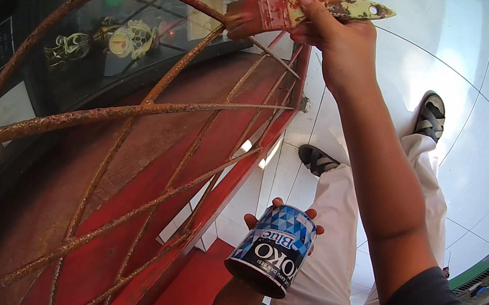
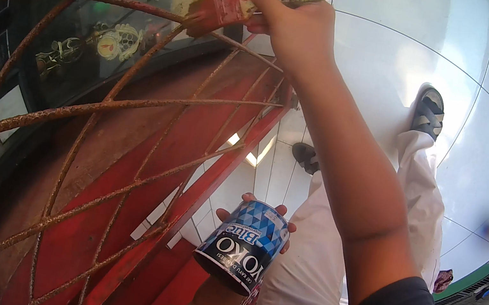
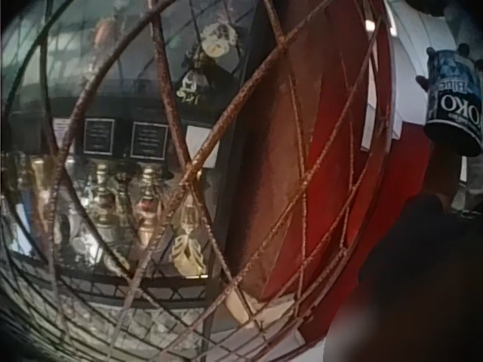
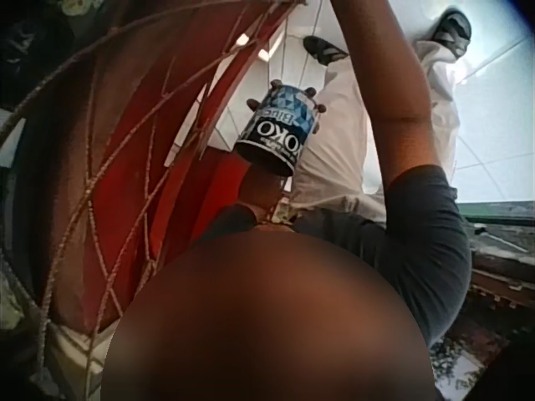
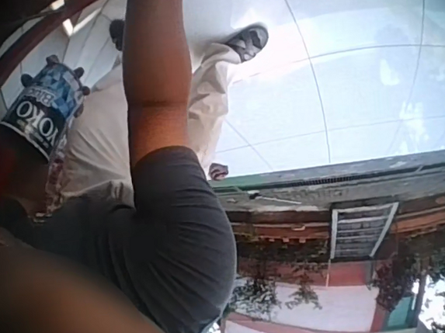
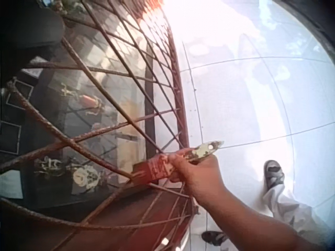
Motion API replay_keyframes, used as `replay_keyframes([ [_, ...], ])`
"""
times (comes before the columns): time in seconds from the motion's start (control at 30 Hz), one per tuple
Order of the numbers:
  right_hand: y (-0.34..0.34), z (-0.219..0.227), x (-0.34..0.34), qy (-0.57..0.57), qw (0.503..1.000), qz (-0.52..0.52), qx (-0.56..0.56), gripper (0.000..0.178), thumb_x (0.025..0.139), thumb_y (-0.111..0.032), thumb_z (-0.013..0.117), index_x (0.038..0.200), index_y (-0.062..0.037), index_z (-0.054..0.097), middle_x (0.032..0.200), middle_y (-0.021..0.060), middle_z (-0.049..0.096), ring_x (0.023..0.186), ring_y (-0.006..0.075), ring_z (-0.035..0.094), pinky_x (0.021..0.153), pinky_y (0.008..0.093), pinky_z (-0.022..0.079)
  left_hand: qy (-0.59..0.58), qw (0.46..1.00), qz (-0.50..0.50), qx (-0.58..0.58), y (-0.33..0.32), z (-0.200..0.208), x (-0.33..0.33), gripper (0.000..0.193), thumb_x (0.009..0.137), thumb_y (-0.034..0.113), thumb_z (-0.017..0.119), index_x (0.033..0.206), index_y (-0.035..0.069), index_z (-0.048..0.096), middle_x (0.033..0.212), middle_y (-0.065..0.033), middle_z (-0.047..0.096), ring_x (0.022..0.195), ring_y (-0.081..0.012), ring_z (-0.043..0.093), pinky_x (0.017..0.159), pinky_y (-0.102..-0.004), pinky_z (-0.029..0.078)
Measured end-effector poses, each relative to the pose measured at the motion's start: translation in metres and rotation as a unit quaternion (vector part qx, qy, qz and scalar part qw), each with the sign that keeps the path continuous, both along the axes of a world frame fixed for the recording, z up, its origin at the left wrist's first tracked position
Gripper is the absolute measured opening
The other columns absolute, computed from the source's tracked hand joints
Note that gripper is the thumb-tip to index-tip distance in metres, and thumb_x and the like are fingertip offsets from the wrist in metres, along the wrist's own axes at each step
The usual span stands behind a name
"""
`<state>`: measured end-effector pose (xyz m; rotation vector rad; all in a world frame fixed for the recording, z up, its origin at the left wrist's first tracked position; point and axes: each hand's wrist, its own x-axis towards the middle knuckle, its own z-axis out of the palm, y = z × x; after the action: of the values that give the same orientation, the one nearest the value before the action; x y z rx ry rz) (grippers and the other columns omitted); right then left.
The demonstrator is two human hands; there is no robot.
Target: The person paints a metal gate red with a brush, applying paint from a can.
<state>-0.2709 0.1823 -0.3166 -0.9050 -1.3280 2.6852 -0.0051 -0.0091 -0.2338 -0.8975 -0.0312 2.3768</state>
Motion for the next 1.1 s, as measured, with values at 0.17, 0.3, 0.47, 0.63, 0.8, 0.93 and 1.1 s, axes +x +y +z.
replay_keyframes([
  [0.17, -0.001, 0.031, 0.007, 0.088, 0.989, -0.099, -0.071, 0.028, 0.092, -0.018, 0.070, 0.107, 0.0054, 0.066, 0.091, 0.0130, 0.072, 0.072, 0.0171, 0.071, 0.068, 0.0265, 0.059, -0.011, 0.999, 0.031, 0.021, 0.000, 0.009, 0.000, 0.062, 0.081, 0.064, 0.069, 0.134, 0.034, 0.056, 0.148, -0.0269, 0.039, 0.132, -0.0591, 0.034, 0.090, -0.0723, 0.046],
  [0.3, 0.001, 0.024, 0.005, 0.085, 0.996, -0.022, 0.026, 0.026, 0.095, -0.015, 0.066, 0.111, 0.0057, 0.064, 0.096, 0.0151, 0.071, 0.081, 0.0180, 0.071, 0.072, 0.0286, 0.060, 0.002, 1.000, 0.013, 0.007, 0.006, 0.010, -0.007, 0.063, 0.080, 0.065, 0.069, 0.134, 0.035, 0.056, 0.148, -0.0269, 0.038, 0.134, -0.0595, 0.032, 0.089, -0.0723, 0.047],
  [0.47, 0.001, 0.063, 0.008, 0.216, 0.974, -0.069, 0.003, 0.024, 0.093, -0.013, 0.069, 0.111, 0.0024, 0.066, 0.100, 0.0127, 0.071, 0.089, 0.0177, 0.069, 0.080, 0.0295, 0.059, -0.026, 0.999, 0.025, 0.008, 0.010, 0.029, -0.013, 0.062, 0.078, 0.058, 0.076, 0.130, 0.027, 0.059, 0.147, -0.0297, 0.035, 0.132, -0.0579, 0.034, 0.087, -0.0668, 0.054],
  [0.63, 0.003, 0.062, 0.020, 0.201, 0.976, -0.066, 0.056, 0.023, 0.092, -0.009, 0.071, 0.111, 0.0022, 0.066, 0.101, 0.0109, 0.071, 0.090, 0.0155, 0.068, 0.082, 0.0296, 0.058, -0.012, 0.999, 0.028, 0.027, 0.014, 0.029, -0.012, 0.064, 0.077, 0.057, 0.077, 0.130, 0.028, 0.058, 0.147, -0.0297, 0.035, 0.133, -0.0573, 0.033, 0.087, -0.0662, 0.055],
  [0.8, -0.006, 0.068, 0.009, 0.201, 0.963, -0.058, 0.171, 0.020, 0.079, -0.007, 0.081, 0.098, -0.0035, 0.073, 0.086, 0.0096, 0.073, 0.078, 0.0151, 0.069, 0.068, 0.0246, 0.053, 0.000, 0.999, 0.020, 0.024, 0.013, 0.025, -0.011, 0.065, 0.081, 0.065, 0.068, 0.135, 0.031, 0.054, 0.150, -0.0285, 0.034, 0.133, -0.0600, 0.032, 0.089, -0.0732, 0.048],
  [0.93, 0.011, 0.095, 0.021, 0.339, 0.863, -0.076, 0.367, 0.025, 0.074, -0.010, 0.081, 0.098, -0.0083, 0.073, 0.089, 0.0079, 0.072, 0.081, 0.0192, 0.071, 0.061, 0.0289, 0.056, -0.012, 1.000, 0.020, 0.018, 0.016, 0.033, -0.011, 0.066, 0.081, 0.066, 0.066, 0.136, 0.031, 0.053, 0.150, -0.0294, 0.034, 0.132, -0.0601, 0.033, 0.088, -0.0717, 0.049],
  [1.1, -0.005, 0.094, 0.009, 0.469, 0.659, -0.045, 0.586, 0.021, 0.075, -0.014, 0.077, 0.095, -0.0151, 0.072, 0.098, 0.0046, 0.070, 0.086, 0.0221, 0.071, 0.070, 0.0292, 0.060, -0.001, 1.000, 0.020, 0.015, 0.012, 0.029, -0.006, 0.066, 0.082, 0.065, 0.067, 0.136, 0.031, 0.053, 0.149, -0.0290, 0.035, 0.133, -0.0594, 0.033, 0.088, -0.0713, 0.049],
])
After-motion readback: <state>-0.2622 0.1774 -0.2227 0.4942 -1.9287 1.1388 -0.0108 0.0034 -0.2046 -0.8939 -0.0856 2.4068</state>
